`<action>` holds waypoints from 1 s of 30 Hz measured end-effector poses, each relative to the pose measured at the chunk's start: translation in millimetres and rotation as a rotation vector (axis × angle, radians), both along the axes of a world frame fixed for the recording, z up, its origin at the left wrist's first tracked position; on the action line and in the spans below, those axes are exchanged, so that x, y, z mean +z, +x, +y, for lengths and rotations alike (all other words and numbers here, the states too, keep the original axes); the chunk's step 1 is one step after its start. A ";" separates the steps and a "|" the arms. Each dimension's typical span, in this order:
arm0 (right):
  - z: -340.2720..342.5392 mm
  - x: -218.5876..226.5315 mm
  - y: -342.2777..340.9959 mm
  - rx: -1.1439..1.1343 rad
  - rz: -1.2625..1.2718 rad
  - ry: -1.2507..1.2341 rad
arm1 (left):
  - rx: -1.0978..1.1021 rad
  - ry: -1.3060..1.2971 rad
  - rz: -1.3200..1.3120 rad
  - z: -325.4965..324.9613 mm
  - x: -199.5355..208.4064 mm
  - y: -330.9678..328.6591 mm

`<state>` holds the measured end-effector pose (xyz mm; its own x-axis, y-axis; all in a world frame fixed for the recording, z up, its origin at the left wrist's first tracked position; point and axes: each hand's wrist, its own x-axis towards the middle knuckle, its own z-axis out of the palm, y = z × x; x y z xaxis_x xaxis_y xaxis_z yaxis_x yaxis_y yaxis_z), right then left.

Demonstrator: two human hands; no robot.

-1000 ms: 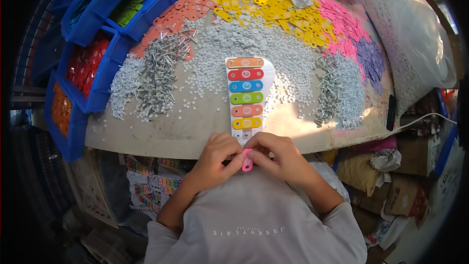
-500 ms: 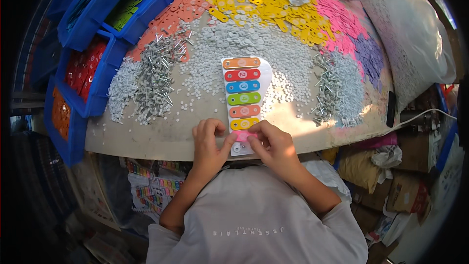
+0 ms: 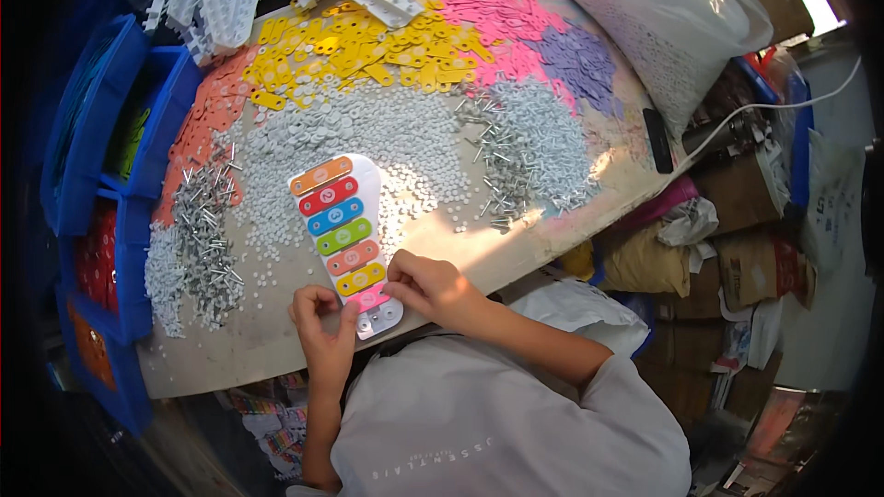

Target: Assembling a toy xylophone by attaching colored bars and white components to a plastic base.

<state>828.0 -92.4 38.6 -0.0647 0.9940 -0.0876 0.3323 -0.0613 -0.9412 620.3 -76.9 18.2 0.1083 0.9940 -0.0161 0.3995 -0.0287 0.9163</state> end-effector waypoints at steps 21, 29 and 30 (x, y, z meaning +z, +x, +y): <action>47.6 -41.1 427.7 -0.864 -1.164 0.158 | 0.133 -0.007 -0.163 -1.8 -37.4 -23.4; 30.1 -51.5 487.0 -1.012 -0.939 0.210 | 0.134 -0.016 -0.181 0.2 -37.0 -22.3; 26.1 -50.9 485.5 -1.103 -0.666 0.098 | 0.128 -0.025 -0.183 0.0 -37.0 -22.7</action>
